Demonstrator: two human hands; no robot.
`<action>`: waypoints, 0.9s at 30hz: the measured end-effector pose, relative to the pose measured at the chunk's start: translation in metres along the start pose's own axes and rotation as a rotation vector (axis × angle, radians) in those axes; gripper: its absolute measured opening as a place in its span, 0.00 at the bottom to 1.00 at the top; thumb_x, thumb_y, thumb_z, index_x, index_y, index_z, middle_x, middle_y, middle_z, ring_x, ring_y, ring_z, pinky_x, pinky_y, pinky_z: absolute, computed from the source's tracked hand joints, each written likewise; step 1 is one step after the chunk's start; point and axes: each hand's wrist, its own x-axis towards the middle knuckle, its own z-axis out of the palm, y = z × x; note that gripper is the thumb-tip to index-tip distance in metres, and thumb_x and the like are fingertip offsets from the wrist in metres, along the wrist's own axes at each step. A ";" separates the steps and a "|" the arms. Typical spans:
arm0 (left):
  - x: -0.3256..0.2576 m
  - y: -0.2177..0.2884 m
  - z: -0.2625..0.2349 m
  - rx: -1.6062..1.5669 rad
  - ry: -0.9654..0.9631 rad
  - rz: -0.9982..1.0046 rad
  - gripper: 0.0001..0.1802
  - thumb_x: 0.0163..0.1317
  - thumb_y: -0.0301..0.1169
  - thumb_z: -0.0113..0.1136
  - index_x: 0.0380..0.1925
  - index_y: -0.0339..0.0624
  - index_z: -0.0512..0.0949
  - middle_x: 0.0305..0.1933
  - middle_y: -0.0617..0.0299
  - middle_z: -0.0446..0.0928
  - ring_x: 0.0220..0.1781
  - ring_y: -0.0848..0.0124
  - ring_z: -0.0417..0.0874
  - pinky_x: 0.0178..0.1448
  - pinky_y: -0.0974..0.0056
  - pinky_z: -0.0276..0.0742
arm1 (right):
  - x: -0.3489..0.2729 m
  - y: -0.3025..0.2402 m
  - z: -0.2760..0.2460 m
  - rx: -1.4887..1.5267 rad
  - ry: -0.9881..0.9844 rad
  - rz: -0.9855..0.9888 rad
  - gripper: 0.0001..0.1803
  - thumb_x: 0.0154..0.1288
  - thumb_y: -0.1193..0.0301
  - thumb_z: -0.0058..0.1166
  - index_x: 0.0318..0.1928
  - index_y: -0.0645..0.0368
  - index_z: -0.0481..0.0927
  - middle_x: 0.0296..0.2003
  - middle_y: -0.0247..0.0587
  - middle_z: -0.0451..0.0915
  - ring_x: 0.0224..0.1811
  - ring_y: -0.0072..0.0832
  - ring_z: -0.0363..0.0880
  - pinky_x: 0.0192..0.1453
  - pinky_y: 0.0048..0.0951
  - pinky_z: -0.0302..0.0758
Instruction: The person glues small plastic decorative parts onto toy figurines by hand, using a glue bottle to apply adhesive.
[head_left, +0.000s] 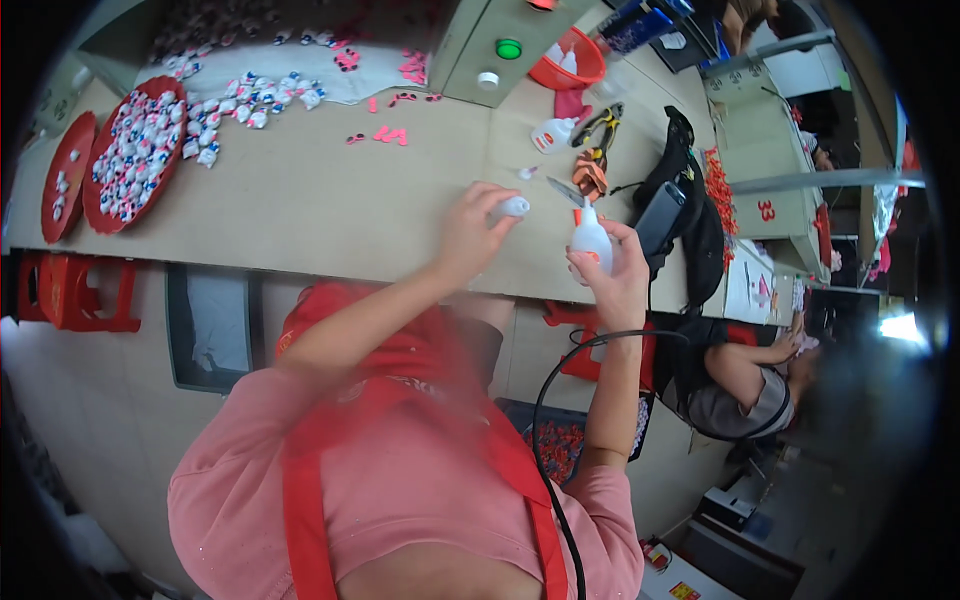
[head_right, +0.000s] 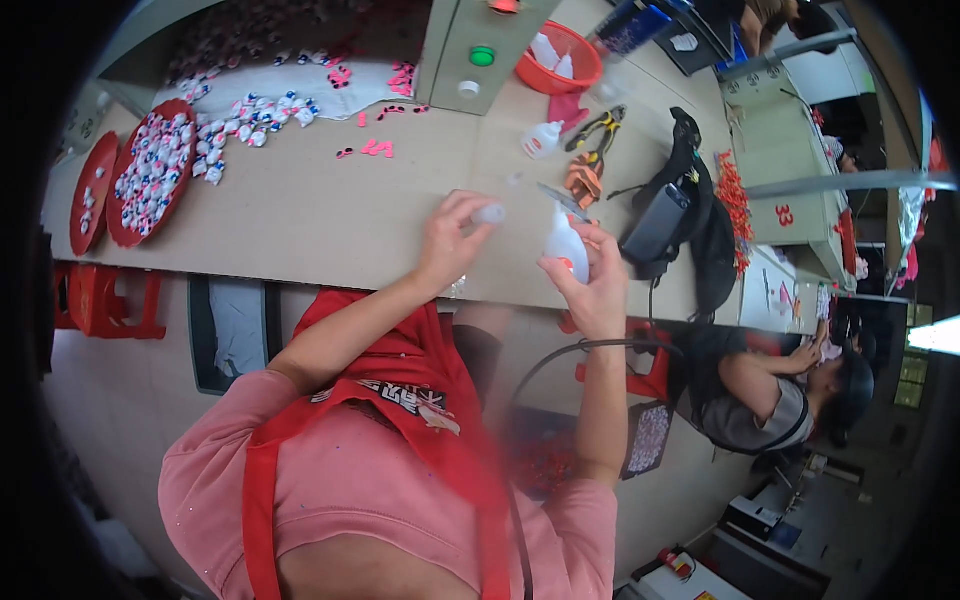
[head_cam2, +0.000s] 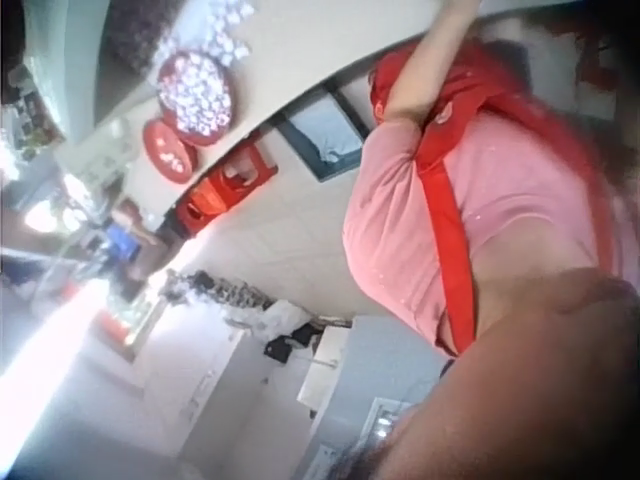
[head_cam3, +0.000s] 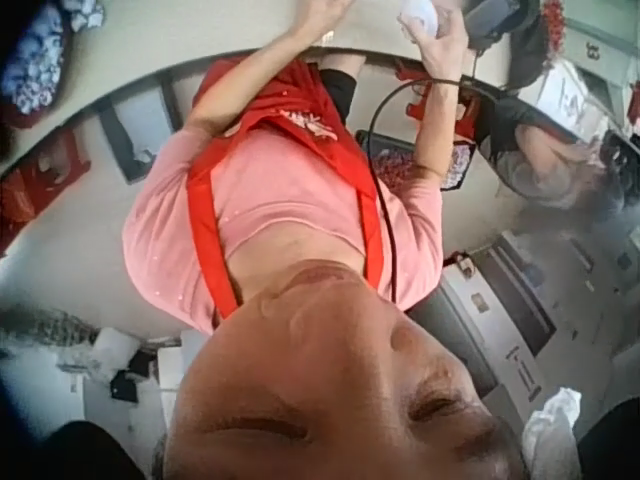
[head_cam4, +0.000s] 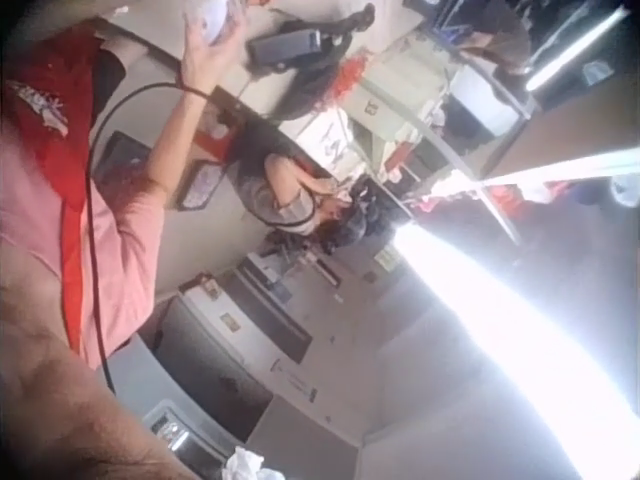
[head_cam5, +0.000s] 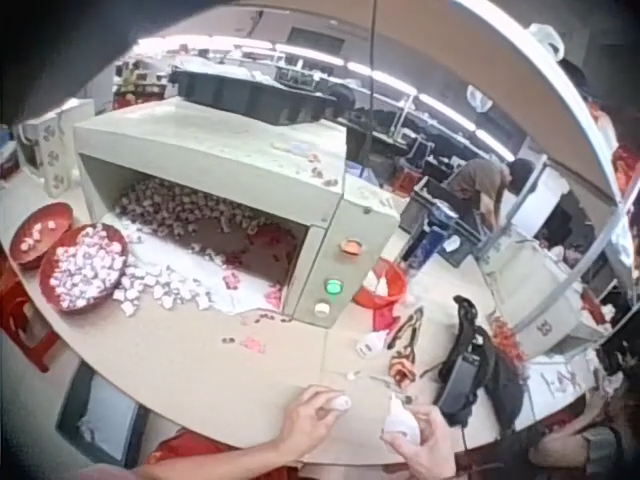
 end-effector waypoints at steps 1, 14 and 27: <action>-0.001 0.000 0.002 -0.013 0.014 -0.016 0.16 0.51 0.24 0.66 0.42 0.41 0.79 0.43 0.57 0.76 0.44 0.58 0.79 0.47 0.61 0.74 | -0.003 0.000 -0.002 -0.057 -0.013 0.024 0.22 0.57 0.72 0.65 0.50 0.66 0.74 0.38 0.41 0.80 0.36 0.20 0.78 0.38 0.22 0.77; -0.005 0.001 0.002 0.043 0.008 0.027 0.16 0.53 0.21 0.65 0.44 0.40 0.80 0.45 0.60 0.76 0.43 0.68 0.80 0.43 0.67 0.76 | -0.008 0.008 0.019 -0.242 0.107 -0.087 0.17 0.53 0.69 0.67 0.41 0.62 0.77 0.34 0.42 0.83 0.34 0.23 0.81 0.40 0.26 0.77; -0.004 0.007 0.002 0.012 0.037 0.072 0.15 0.52 0.21 0.65 0.42 0.39 0.80 0.43 0.59 0.76 0.43 0.62 0.79 0.45 0.63 0.75 | -0.002 0.006 0.022 -0.465 0.114 -0.215 0.16 0.53 0.68 0.67 0.39 0.60 0.78 0.26 0.44 0.83 0.27 0.32 0.83 0.33 0.29 0.77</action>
